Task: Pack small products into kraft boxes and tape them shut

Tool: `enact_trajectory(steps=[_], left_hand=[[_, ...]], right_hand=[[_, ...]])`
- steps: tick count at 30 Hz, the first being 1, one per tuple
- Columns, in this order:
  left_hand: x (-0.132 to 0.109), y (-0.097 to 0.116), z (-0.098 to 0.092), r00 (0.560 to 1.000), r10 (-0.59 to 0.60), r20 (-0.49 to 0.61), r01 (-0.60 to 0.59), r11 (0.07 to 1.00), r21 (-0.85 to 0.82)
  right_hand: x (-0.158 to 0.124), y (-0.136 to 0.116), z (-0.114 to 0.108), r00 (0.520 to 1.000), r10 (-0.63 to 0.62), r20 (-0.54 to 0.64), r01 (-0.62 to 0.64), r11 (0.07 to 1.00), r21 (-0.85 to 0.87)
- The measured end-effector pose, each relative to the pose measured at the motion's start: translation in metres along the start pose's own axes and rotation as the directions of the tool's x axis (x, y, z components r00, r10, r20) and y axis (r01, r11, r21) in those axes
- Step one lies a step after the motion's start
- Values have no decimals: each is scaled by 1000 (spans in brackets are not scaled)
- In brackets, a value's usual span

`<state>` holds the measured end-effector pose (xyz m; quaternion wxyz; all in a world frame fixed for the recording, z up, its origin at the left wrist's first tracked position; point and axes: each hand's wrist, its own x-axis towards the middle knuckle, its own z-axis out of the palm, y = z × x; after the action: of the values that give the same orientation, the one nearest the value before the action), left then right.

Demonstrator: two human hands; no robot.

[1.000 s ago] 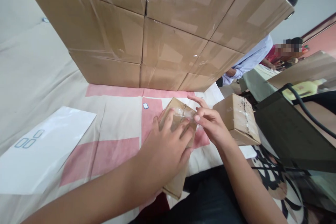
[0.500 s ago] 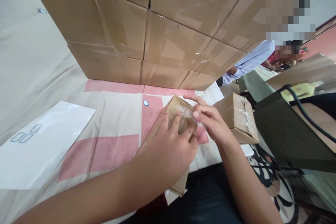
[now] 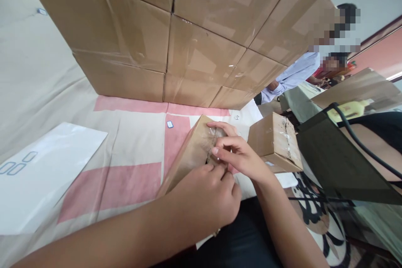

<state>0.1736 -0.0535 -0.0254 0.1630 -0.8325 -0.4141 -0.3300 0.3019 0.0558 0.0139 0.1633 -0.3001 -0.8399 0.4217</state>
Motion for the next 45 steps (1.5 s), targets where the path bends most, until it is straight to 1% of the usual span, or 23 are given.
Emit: enact_trajectory(steps=[1,3,5,6,7,8,10,12,13,14,16,19,26,29,31,33,36,38,41,45], left_hand=[[-1,-1,-3,1000,2,21,-2,1000,-2],[-1,-7,-14,993,28,116,-19,996,-83],[0,-19,-32,971,78,228,-25,974,-226],[1,-27,-42,960,85,266,-6,959,-284],[3,-36,-50,960,70,271,15,953,-301],[4,-45,-56,964,16,264,62,957,-285],[5,-64,-60,961,-149,234,196,962,-188],[5,-80,-56,922,-310,232,342,933,-113],[4,-85,-51,899,-364,244,397,912,-102],[4,-90,-47,880,-391,270,431,896,-108],[3,-94,-39,858,-393,330,459,875,-152],[3,-93,-33,845,-368,387,467,861,-202],[6,-89,-25,823,-395,409,502,842,-196],[8,-88,-24,803,-427,415,541,815,-209],[8,-88,-23,779,-460,426,583,781,-223],[8,-87,-20,746,-497,444,635,732,-248],[5,-87,-12,691,-558,459,716,615,-330],[3,-89,-4,669,-592,450,744,532,-406],[1,-91,4,660,-604,446,746,460,-482],[1,-93,5,658,-585,474,747,425,-511]], right_hand=[[0,1,1,1000,3,6,-3,1000,-12],[1,2,3,1000,21,12,-20,999,-31],[1,2,5,999,38,8,-38,998,-51],[1,3,6,999,41,2,-41,997,-60],[2,3,6,999,43,-7,-43,997,-67],[2,3,7,999,42,-13,-43,997,-70],[2,3,7,999,34,-22,-36,997,-67],[3,5,7,999,25,-29,-27,998,-57],[3,5,7,999,24,-32,-25,998,-51],[3,6,7,999,23,-34,-25,999,-41],[4,8,7,999,25,-33,-26,1000,-15],[6,10,7,999,22,-31,-22,1000,23],[4,12,10,997,30,-71,-29,999,19],[2,11,11,994,30,-104,-29,1000,10],[1,10,11,992,42,-120,-38,999,31],[1,11,10,990,50,-128,-42,997,67],[2,12,10,991,56,-125,-42,993,113],[3,13,10,990,62,-123,-45,990,135],[5,13,8,991,73,-115,-53,984,171],[3,12,6,993,79,-86,-60,976,207]])
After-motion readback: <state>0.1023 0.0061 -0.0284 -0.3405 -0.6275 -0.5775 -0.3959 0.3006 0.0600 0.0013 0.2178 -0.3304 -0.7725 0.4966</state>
